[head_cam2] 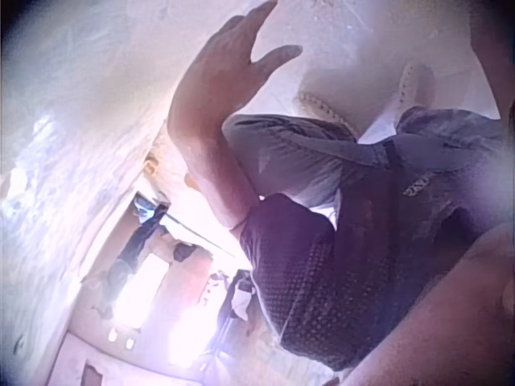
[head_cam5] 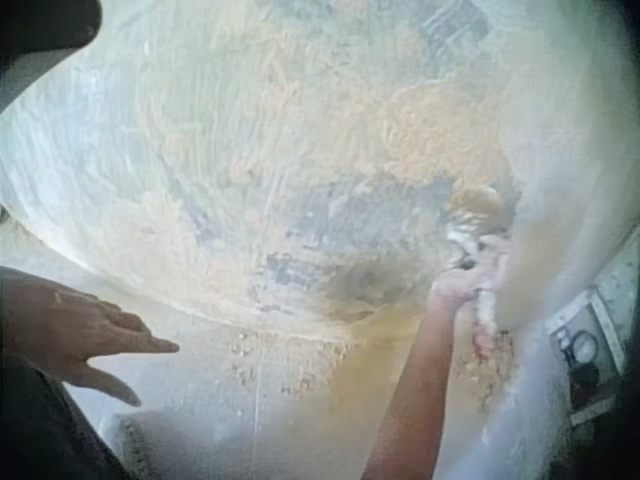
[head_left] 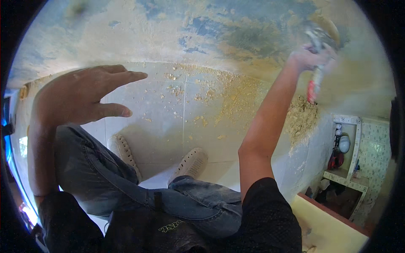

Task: Applying a layer of wall putty or filler to a wall using a large brush.

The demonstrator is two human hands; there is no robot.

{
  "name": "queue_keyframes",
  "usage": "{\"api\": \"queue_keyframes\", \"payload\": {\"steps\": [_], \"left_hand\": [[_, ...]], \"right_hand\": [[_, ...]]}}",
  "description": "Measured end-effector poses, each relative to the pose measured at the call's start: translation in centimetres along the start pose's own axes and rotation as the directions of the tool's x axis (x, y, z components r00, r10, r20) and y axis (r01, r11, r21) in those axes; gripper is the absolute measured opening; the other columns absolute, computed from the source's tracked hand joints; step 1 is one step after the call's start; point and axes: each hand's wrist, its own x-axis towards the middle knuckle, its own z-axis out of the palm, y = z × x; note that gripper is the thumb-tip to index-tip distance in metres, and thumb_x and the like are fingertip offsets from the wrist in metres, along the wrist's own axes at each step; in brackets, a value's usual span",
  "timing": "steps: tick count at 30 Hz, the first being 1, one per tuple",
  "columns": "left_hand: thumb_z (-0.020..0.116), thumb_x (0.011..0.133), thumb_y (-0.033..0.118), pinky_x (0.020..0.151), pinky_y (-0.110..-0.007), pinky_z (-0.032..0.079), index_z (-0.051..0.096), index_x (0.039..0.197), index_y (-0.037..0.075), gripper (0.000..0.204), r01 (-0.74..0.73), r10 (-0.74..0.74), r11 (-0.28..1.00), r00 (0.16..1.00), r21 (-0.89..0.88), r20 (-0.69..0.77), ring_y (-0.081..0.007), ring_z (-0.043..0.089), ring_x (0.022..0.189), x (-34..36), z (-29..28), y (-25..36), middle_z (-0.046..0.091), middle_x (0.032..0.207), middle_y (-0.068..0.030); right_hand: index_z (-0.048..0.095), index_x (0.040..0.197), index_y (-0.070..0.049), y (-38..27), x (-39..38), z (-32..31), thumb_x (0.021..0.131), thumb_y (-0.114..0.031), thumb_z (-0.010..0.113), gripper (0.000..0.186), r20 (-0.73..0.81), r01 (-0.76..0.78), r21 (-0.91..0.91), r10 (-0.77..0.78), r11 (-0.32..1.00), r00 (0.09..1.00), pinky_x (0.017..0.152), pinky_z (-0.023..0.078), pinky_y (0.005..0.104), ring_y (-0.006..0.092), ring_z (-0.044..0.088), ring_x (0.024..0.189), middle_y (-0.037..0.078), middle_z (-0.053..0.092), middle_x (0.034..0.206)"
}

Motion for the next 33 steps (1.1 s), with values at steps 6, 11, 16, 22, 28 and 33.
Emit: {"api": "queue_keyframes", "payload": {"steps": [6, 11, 16, 22, 28, 33], "left_hand": [[0.065, 0.081, 0.046, 0.101, -0.045, 0.044, 0.037, 0.145, 0.016, 0.076, 0.04, -0.041, 0.998, 0.999, -0.058, -0.025, -0.0345, 0.054, 0.118, -1.5, 0.4, -1.4, 0.054, 0.13, -0.0172], [0.066, 0.08, 0.044, 0.105, -0.046, 0.04, 0.037, 0.145, 0.015, 0.077, 0.105, -0.106, 0.991, 0.994, -0.082, 0.0, -0.0349, 0.049, 0.124, -2.6, 0.1, -0.4, 0.053, 0.132, -0.0178], [0.069, 0.079, 0.039, 0.106, -0.046, 0.038, 0.038, 0.145, 0.015, 0.077, 0.03, -0.028, 0.987, 1.0, -0.156, 0.013, -0.0354, 0.048, 0.124, -4.0, 0.8, -1.1, 0.051, 0.134, -0.0177], [0.067, 0.08, 0.043, 0.104, -0.046, 0.041, 0.038, 0.145, 0.013, 0.077, 0.023, -0.028, 0.997, 0.997, -0.07, -0.066, -0.0357, 0.05, 0.122, -5.3, 1.2, -2.8, 0.052, 0.132, -0.0185], [0.066, 0.079, 0.046, 0.102, -0.045, 0.042, 0.037, 0.145, 0.011, 0.08, 0.004, -0.004, 0.986, 1.0, -0.168, -0.001, -0.0369, 0.052, 0.118, -6.3, 0.6, -2.7, 0.053, 0.128, -0.0207], [0.067, 0.081, 0.044, 0.101, -0.045, 0.042, 0.036, 0.145, 0.01, 0.079, -0.02, 0.025, 0.986, 0.999, -0.163, 0.027, -0.037, 0.053, 0.116, -6.3, 0.9, -3.0, 0.053, 0.126, -0.0212]], "right_hand": [[0.043, 0.104, -0.006, 1.8, -6.6, -3.4, 0.091, -0.031, 0.048, 0.029, 0.114, -0.105, -0.145, 0.122, 0.984, 0.986, 0.044, 0.028, 0.023, 0.0111, 0.038, 0.052, 0.005, 0.04, 0.073], [0.044, 0.103, -0.005, 3.4, -10.3, -7.8, 0.092, -0.027, 0.047, 0.025, 0.157, -0.158, -0.222, 0.195, 0.962, 0.968, 0.047, 0.029, 0.0234, 0.0102, 0.038, 0.054, 0.003, 0.041, 0.073], [0.047, 0.099, -0.006, 8.1, -15.4, -16.2, 0.091, -0.024, 0.051, 0.021, 0.133, -0.224, -0.364, 0.289, 0.904, 0.948, 0.05, 0.035, 0.0257, 0.0105, 0.042, 0.057, 0.004, 0.046, 0.077], [0.052, 0.078, -0.008, 8.1, -22.7, -17.8, 0.086, -0.018, 0.056, 0.014, -0.054, -0.591, -0.373, 0.619, 0.715, 0.784, 0.056, 0.04, 0.0279, 0.0126, 0.048, 0.07, 0.002, 0.049, 0.075], [0.05, 0.085, -0.009, 8.2, -24.6, -17.0, 0.086, -0.017, 0.056, 0.011, -0.169, -0.788, -0.434, 0.82, 0.437, 0.547, 0.042, 0.04, 0.0281, 0.0143, 0.051, 0.051, 0.007, 0.056, 0.072], [0.049, 0.087, -0.008, 8.2, -22.3, -18.7, 0.089, -0.024, 0.054, 0.017, -0.17, -0.788, -0.504, 0.853, 0.354, 0.493, 0.036, 0.039, 0.0295, 0.0174, 0.053, 0.043, 0.009, 0.058, 0.059]]}}
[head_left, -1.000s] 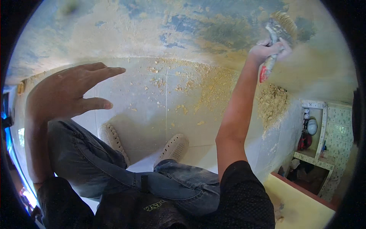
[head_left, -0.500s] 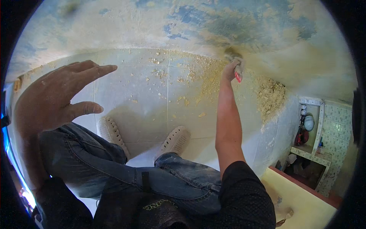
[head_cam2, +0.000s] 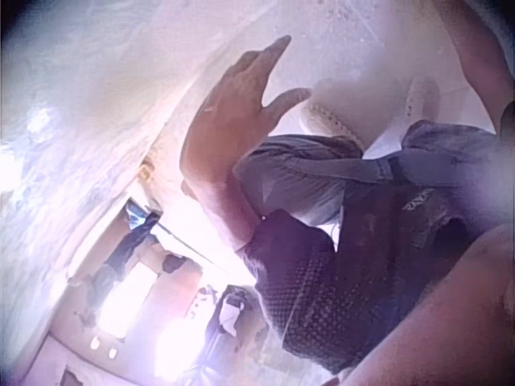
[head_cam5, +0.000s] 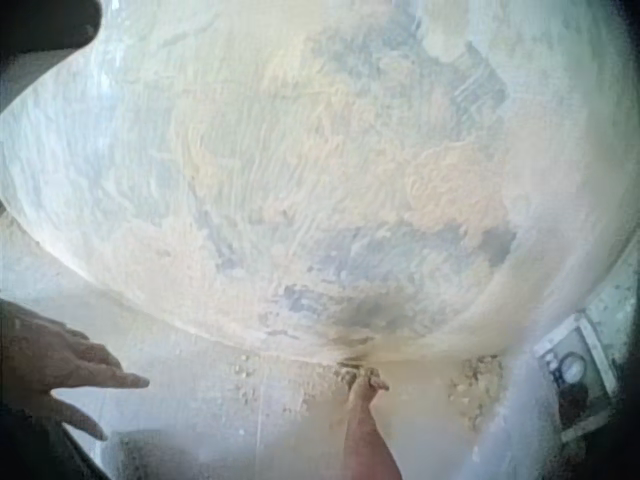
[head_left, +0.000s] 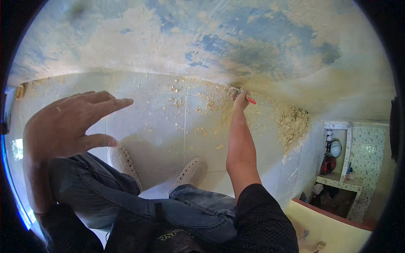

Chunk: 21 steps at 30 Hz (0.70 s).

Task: Applying a layer of wall putty or filler to a wall using a large brush.

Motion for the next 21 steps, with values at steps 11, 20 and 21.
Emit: {"api": "queue_keyframes", "payload": {"steps": [11, 20, 21], "left_hand": [[0.067, 0.08, 0.042, 0.1, -0.045, 0.043, 0.038, 0.143, 0.009, 0.077, -0.114, 0.114, 0.993, 0.993, 0.017, -0.007, -0.0349, 0.053, 0.115, 1.5, -0.6, 0.0, 0.054, 0.124, -0.0186], [0.065, 0.077, 0.048, 0.099, -0.046, 0.043, 0.038, 0.142, 0.008, 0.081, -0.146, 0.145, 0.988, 0.989, 0.053, 0.019, -0.0356, 0.053, 0.114, 3.2, 0.0, 0.1, 0.054, 0.123, -0.0181], [0.064, 0.078, 0.048, 0.1, -0.046, 0.042, 0.038, 0.142, 0.007, 0.081, -0.095, 0.094, 0.995, 0.995, 0.032, 0.035, -0.036, 0.052, 0.115, 3.2, -0.2, 0.4, 0.053, 0.123, -0.0188]], "right_hand": [[0.044, 0.071, -0.005, -19.6, -0.8, 3.9, 0.086, -0.021, 0.048, 0.022, -0.351, 0.294, 0.293, -0.184, 0.91, 0.918, 0.034, 0.033, 0.0304, 0.0164, 0.042, 0.037, 0.008, 0.049, 0.054], [0.043, 0.068, -0.012, -34.1, -7.0, 6.9, 0.082, -0.038, 0.046, 0.03, -0.267, 0.582, 0.662, -0.577, 0.472, 0.772, 0.052, 0.033, 0.0303, 0.0163, 0.041, 0.052, 0.003, 0.044, 0.057], [0.043, 0.067, -0.012, -34.4, -7.6, 7.2, 0.082, -0.04, 0.045, 0.031, -0.242, 0.606, 0.653, -0.634, 0.453, 0.735, 0.052, 0.032, 0.0301, 0.0167, 0.041, 0.052, 0.002, 0.045, 0.057]]}}
